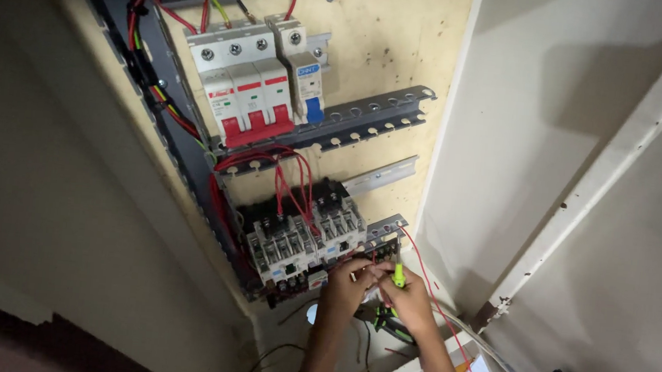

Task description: Wiring and connecting electrical components within a circuit breaker panel, including stripping wires and securing them into terminals.

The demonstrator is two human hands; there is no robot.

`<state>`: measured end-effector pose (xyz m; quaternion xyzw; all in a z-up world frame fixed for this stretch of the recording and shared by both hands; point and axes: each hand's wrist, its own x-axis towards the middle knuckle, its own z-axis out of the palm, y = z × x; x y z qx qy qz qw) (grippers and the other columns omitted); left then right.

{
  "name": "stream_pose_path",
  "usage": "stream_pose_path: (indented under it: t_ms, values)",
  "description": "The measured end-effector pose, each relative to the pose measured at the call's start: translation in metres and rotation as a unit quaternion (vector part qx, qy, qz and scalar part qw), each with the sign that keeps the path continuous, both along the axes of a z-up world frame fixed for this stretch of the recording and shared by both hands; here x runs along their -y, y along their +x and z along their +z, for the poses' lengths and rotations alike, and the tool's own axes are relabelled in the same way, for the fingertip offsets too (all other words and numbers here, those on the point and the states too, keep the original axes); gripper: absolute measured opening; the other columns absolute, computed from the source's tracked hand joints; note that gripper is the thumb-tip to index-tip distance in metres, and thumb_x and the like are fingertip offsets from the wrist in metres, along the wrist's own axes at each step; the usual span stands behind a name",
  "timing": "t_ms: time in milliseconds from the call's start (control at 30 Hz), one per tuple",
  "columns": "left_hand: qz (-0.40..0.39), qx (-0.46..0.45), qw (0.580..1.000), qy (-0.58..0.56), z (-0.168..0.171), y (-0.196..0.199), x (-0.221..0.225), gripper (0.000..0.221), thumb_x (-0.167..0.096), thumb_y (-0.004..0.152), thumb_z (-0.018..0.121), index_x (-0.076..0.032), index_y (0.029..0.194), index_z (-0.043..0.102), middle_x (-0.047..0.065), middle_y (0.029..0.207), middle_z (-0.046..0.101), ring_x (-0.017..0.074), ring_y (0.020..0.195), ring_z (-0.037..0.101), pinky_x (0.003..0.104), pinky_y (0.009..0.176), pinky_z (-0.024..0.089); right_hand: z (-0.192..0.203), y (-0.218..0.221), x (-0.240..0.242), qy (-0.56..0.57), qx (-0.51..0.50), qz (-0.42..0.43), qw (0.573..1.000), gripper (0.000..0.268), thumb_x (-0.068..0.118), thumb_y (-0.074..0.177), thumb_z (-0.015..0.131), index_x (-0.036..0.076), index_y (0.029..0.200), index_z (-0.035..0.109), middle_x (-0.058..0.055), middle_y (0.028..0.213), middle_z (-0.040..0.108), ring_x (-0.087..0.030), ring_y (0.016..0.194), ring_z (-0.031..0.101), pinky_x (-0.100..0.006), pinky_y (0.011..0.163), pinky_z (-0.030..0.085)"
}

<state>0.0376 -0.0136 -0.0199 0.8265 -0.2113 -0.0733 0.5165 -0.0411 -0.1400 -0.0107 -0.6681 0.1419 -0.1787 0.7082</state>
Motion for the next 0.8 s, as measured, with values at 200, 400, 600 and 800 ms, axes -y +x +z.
stream_pose_path:
  t_ms: [200, 400, 600, 800]
  values:
    - [-0.02, 0.053, 0.996, -0.069, -0.003, 0.004, 0.005, 0.016, -0.02, 0.085, 0.069, -0.013, 0.096, 0.079, 0.003, 0.091, 0.078, 0.0187, 0.084, 0.07, 0.036, 0.073, 0.053, -0.014, -0.002, 0.007, -0.025, -0.005, -0.005, 1.0, 0.016, 0.005, 0.094, 0.065, 0.004, 0.104, 0.078, -0.006, 0.064, 0.062, -0.01, 0.048, 0.047, -0.025, 0.046, 0.038]
    - [-0.037, 0.068, 0.992, -0.099, -0.01, 0.014, 0.009, 0.013, -0.015, 0.084, 0.071, -0.008, 0.091, 0.079, 0.005, 0.079, 0.073, 0.0174, 0.074, 0.064, 0.035, 0.07, 0.052, 0.02, -0.032, -0.008, -0.114, -0.123, -0.098, 0.981, 0.036, 0.031, 0.083, 0.076, 0.013, 0.113, 0.077, 0.002, 0.111, 0.08, -0.008, 0.103, 0.068, -0.022, 0.095, 0.049]
    - [-0.028, -0.042, 0.996, -0.077, 0.003, 0.013, 0.007, 0.014, -0.017, 0.088, 0.066, -0.009, 0.092, 0.078, 0.0, 0.076, 0.062, 0.013, 0.074, 0.054, 0.031, 0.069, 0.045, -0.029, -0.106, 0.002, -0.352, -0.075, 0.004, 0.933, 0.049, 0.005, 0.074, 0.059, 0.021, 0.119, 0.072, 0.0, 0.114, 0.074, -0.018, 0.113, 0.069, -0.027, 0.098, 0.048]
    - [-0.031, -0.08, 0.993, -0.077, 0.006, 0.013, 0.008, 0.011, -0.019, 0.085, 0.07, -0.01, 0.08, 0.067, -0.002, 0.068, 0.044, 0.0113, 0.07, 0.039, 0.03, 0.065, 0.034, -0.081, -0.123, -0.003, -0.599, -0.152, 0.208, 0.758, 0.059, 0.031, 0.083, 0.08, 0.043, 0.136, 0.06, 0.011, 0.159, 0.035, -0.015, 0.136, 0.048, -0.036, 0.095, 0.055]
